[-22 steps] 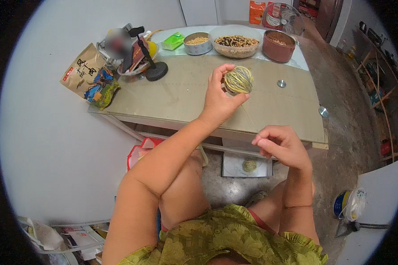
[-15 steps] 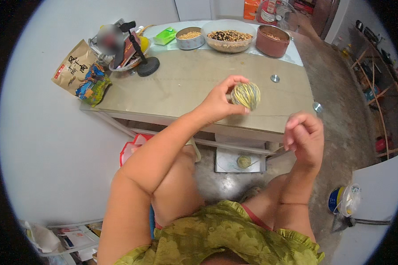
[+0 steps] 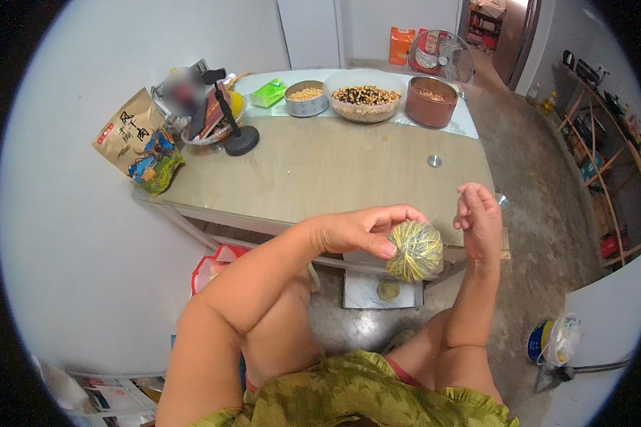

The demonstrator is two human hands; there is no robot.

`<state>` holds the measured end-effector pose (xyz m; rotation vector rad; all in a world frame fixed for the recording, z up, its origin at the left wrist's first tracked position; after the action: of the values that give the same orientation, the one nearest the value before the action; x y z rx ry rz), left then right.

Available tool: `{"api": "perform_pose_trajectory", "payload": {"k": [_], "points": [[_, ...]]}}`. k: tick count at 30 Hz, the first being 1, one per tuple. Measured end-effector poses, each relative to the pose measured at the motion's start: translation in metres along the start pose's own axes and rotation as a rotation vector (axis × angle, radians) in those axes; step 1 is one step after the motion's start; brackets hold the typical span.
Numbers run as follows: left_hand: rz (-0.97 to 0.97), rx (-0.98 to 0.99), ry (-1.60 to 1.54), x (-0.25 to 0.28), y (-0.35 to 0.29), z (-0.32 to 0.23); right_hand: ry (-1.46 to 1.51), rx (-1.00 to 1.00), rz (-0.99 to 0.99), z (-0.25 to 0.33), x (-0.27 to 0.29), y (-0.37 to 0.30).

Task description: The person winds a ball of yellow and white yarn by hand, rotating the ball in the left hand while pulling the strand with the right hand to form a tight sphere. The person sits on the floor in front of a low table with bowls of food and other items.

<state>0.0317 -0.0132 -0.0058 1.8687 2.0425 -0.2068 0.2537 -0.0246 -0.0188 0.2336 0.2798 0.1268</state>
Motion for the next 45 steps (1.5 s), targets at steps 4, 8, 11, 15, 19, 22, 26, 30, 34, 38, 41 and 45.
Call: {"api": "perform_pose_trajectory", "payload": {"k": [4,8,11,15,19,22,26,30,34,38,41,45], "points": [[-0.161,-0.154,-0.032,-0.005,-0.003,-0.010,-0.129,-0.110,0.040,-0.019,-0.010,0.005],[-0.397,-0.377,0.030,-0.002,-0.004,-0.014,-0.191,-0.209,0.148,-0.038,-0.027,0.004],[-0.563,-0.481,0.152,0.009,-0.006,-0.017,-0.295,-0.284,0.323,-0.042,-0.045,-0.003],[-0.808,-0.479,0.484,0.022,-0.011,-0.016,-0.351,-0.283,0.520,-0.041,-0.059,-0.011],[-0.991,-0.414,0.805,0.031,-0.018,-0.013,-0.307,-0.317,0.647,-0.020,-0.073,-0.022],[-1.035,-0.252,1.021,0.034,-0.019,-0.012,-0.272,-0.282,0.714,-0.001,-0.073,-0.030],[-0.741,-0.090,0.855,0.029,-0.014,-0.006,-0.203,-0.177,0.562,0.021,-0.057,-0.039],[-0.340,-0.023,0.461,0.021,-0.005,0.006,-0.151,-0.008,0.278,0.030,-0.028,-0.038],[-0.062,0.100,0.228,0.010,-0.002,0.010,-0.068,0.109,0.165,0.029,-0.011,-0.026],[-0.011,0.036,0.085,-0.003,0.006,0.007,-0.153,-0.050,0.090,0.016,-0.005,-0.016],[-0.115,-0.067,0.027,-0.010,0.009,-0.005,-0.247,-0.124,0.154,-0.003,-0.007,-0.006],[-0.441,-0.332,0.100,-0.007,-0.001,-0.014,-0.225,-0.176,0.249,-0.022,-0.024,-0.002]]}}
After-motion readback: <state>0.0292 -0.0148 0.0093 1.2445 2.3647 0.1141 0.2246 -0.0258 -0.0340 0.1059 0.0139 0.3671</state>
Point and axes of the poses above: each hand's wrist, its own y-axis towards the middle knuckle, its own x-axis out of the back of the hand, z = x × y, the point moved 2 cm from there along y, towards the middle knuckle, and after that the axes turned 13 degrees about z, right-handed, at the moved point
